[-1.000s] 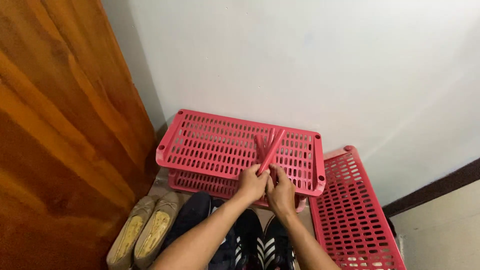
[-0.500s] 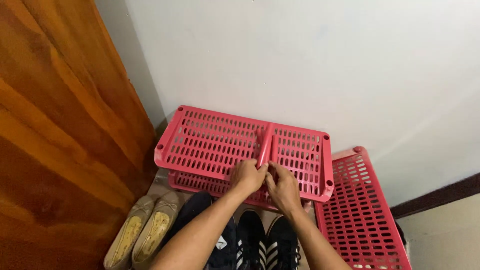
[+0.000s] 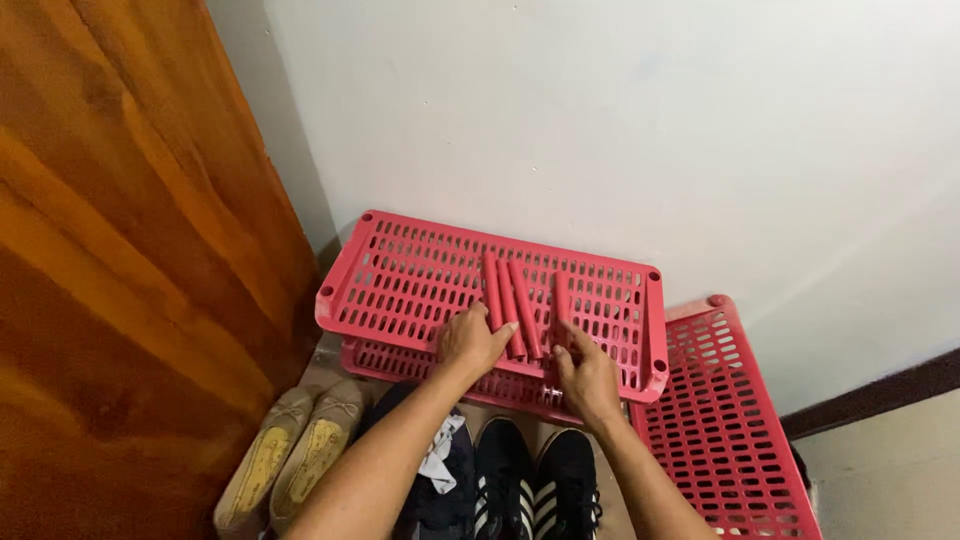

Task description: Assemble a multi-tier plastic shoe rack by connecting the shelves with support poles.

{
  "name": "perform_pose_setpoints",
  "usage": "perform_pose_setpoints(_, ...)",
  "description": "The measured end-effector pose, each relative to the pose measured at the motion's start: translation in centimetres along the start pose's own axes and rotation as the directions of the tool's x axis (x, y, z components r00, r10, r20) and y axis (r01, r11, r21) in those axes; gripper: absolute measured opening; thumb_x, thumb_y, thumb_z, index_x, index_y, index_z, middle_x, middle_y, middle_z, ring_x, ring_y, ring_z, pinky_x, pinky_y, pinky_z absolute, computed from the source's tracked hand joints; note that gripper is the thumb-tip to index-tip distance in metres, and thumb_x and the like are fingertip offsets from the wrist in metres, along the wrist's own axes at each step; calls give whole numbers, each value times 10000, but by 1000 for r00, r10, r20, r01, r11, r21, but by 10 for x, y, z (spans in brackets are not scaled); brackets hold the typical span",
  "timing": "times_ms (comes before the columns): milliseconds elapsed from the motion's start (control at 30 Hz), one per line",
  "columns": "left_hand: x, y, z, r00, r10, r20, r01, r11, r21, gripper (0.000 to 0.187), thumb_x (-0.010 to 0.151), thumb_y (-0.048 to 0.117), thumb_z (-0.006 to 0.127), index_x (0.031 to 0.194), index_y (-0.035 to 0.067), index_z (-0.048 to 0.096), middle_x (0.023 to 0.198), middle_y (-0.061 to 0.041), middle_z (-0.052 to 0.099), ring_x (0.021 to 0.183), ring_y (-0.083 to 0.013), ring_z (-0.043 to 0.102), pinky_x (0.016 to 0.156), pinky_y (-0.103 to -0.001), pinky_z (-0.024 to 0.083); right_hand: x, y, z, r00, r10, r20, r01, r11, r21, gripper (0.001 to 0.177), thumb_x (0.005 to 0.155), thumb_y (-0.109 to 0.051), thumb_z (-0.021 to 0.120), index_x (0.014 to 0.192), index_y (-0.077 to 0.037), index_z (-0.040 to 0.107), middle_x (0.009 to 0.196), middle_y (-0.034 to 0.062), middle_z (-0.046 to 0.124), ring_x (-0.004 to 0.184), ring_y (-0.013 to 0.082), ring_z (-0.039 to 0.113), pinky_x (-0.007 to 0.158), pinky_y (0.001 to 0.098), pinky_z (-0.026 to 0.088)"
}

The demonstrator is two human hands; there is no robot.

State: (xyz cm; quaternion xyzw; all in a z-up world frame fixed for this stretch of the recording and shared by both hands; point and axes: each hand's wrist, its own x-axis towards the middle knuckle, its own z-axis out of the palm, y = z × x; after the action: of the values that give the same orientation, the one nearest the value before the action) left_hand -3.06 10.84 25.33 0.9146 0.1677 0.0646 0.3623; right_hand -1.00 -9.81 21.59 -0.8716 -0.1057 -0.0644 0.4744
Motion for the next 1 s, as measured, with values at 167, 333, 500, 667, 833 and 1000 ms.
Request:
perform_pose_setpoints(167, -18, -7, -3, 983, 137, -121, -152, 981, -122, 430, 871, 495, 740, 973, 78, 711, 900, -160, 738, 848, -339, 713, 745, -503, 548, -29, -39, -5, 997, -21, -73, 28, 994, 104, 468, 930, -118, 691, 1379, -52, 576, 1162, 172, 755, 1011, 229, 755, 855, 351, 599)
perform_pose_setpoints(333, -57, -20, 8, 978, 188, -96, -210, 842, -497, 367, 943, 438, 675, 1004, 83, 746, 842, -76, 752, 761, -198, 728, 690, -373, 559, -70, -67, 26, 995, -87, -39, 93, 969, 227, 442, 922, -95, 697, 1338, -32, 565, 1187, 133, 748, 1002, 197, 753, 845, 333, 616)
perform_pose_setpoints(500, -75, -91, 29, 996, -33, -87, -44, 660, -750, 290, 963, 332, 675, 927, 45, 661, 738, -26, 669, 632, -123, 623, 569, -290, 519, -110, -68, 59, 991, -65, 117, 22, 940, 340, 487, 891, -133, 734, 1326, -2, 557, 1138, 134, 779, 984, 181, 760, 850, 336, 623)
perform_pose_setpoints(667, -106, -115, -25, 976, -215, 30, 128, 459, -879, 300, 991, 355, 610, 880, 77, 607, 693, -5, 603, 583, -118, 603, 547, -287, 504, -136, -43, 111, 916, -79, 394, 31, 992, 126, 710, 831, -298, 813, 1396, -4, 500, 1308, 208, 658, 1189, 303, 631, 988, 429, 517)
perform_pose_setpoints(833, -124, -147, -25, 970, -237, 60, 176, 506, -844, 332, 1012, 352, 586, 848, 65, 619, 655, 13, 531, 539, -100, 512, 498, -280, 429, -143, -30, 152, 825, -94, 557, 261, 938, -229, 908, 821, -403, 844, 1535, -61, 399, 1551, 343, 355, 1428, 507, 304, 1105, 527, 321)
perform_pose_setpoints(1000, -135, -160, -14, 983, -181, 0, 100, 545, -833, 311, 1019, 335, 579, 957, 72, 733, 680, 46, 522, 567, -59, 465, 499, -239, 378, -144, -7, 166, 831, -45, 554, 234, 932, -275, 433, 841, -246, 741, 1250, -121, 674, 1297, 190, 655, 1259, 407, 556, 1059, 484, 457)
